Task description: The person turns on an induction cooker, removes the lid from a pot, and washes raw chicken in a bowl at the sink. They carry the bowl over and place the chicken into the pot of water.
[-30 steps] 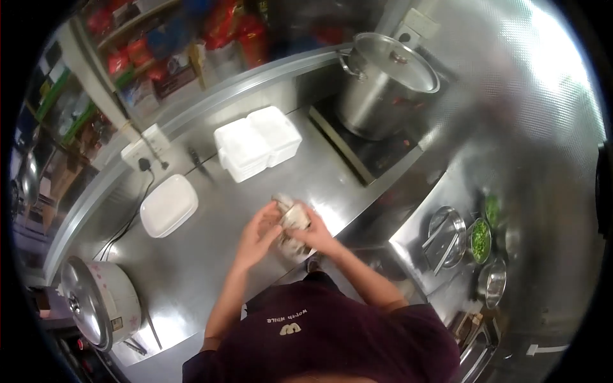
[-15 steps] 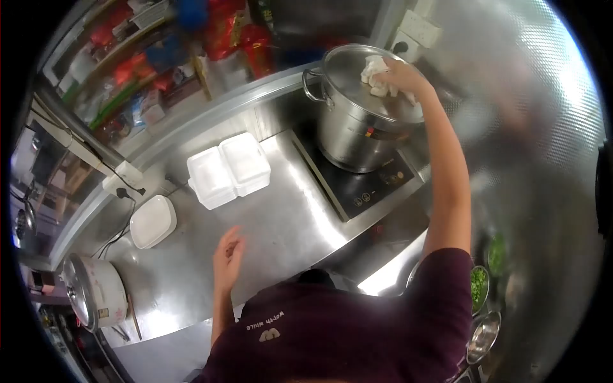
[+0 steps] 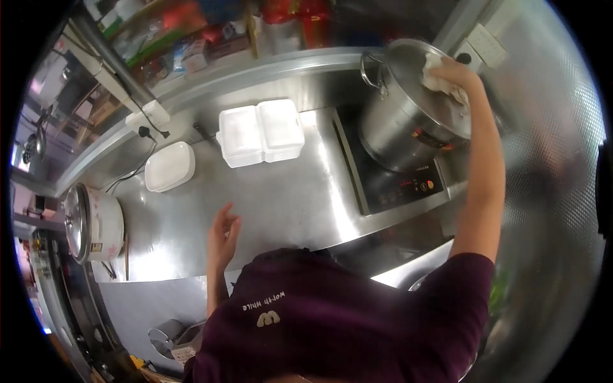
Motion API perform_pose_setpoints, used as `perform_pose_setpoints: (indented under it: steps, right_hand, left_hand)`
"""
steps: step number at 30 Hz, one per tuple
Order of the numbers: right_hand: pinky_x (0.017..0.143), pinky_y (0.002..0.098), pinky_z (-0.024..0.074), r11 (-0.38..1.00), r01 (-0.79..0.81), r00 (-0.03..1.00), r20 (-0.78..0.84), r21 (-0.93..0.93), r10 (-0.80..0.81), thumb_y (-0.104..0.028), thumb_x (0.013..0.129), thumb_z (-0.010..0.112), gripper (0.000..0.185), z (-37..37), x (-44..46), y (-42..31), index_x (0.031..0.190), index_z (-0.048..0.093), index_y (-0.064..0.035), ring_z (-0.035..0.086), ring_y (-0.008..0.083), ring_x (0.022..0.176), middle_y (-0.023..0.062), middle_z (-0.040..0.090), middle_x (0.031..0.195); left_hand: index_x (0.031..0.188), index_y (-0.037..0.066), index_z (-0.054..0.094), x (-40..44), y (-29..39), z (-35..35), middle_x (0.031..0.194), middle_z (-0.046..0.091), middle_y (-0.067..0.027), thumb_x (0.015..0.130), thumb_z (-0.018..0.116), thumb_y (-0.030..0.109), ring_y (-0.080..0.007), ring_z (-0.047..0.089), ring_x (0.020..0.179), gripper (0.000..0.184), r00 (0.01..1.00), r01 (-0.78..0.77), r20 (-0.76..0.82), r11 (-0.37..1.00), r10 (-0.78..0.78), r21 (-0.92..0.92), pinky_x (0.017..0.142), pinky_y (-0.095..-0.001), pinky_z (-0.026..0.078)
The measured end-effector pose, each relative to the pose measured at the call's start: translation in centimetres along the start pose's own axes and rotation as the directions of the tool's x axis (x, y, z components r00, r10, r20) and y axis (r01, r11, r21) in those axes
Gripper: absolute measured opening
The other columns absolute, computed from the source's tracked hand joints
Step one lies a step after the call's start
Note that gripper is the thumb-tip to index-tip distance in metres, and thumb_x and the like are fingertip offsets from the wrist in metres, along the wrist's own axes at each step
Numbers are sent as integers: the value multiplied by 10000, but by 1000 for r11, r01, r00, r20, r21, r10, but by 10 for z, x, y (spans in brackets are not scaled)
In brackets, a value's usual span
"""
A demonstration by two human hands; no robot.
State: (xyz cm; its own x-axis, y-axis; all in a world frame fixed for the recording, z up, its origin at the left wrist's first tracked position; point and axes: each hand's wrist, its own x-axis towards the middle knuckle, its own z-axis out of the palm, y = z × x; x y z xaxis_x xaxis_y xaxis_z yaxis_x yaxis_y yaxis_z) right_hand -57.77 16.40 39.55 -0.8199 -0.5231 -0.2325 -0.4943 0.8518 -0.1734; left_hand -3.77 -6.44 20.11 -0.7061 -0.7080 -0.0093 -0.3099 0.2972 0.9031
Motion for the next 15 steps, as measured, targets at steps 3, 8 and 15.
perform_pose_setpoints:
  steps: [3,8,15]
  right_hand:
    - [948,310,307,998,7,999,-44,-67,-10,-407,581,609,852,3,18,30,1291,332,-27,421,287,1139,204,459,1209]
    - [867,320,389,995,20,974,-224,-95,-41,-410,561,610,763,13,13,7,1148,475,59,510,317,1038,243,511,1131]
    - [871,375,394,999,-5,947,-322,-54,-13,-469,575,587,699,17,15,13,1071,538,21,512,369,1010,260,544,1040]
  left_hand:
    - [1174,51,466,-6,-14,-9,835,591,-69,838,540,111,-125,562,709,349,999,22,-22,999,-23,-27,628,-255,454]
    - [1148,37,487,-13,-28,-20,803,590,-67,844,524,90,-124,558,713,311,998,47,-46,998,-45,37,618,-252,451]
    - [1107,12,514,-7,-6,-17,811,586,-65,848,518,89,-132,562,742,270,995,20,-97,999,-16,38,643,-261,457]
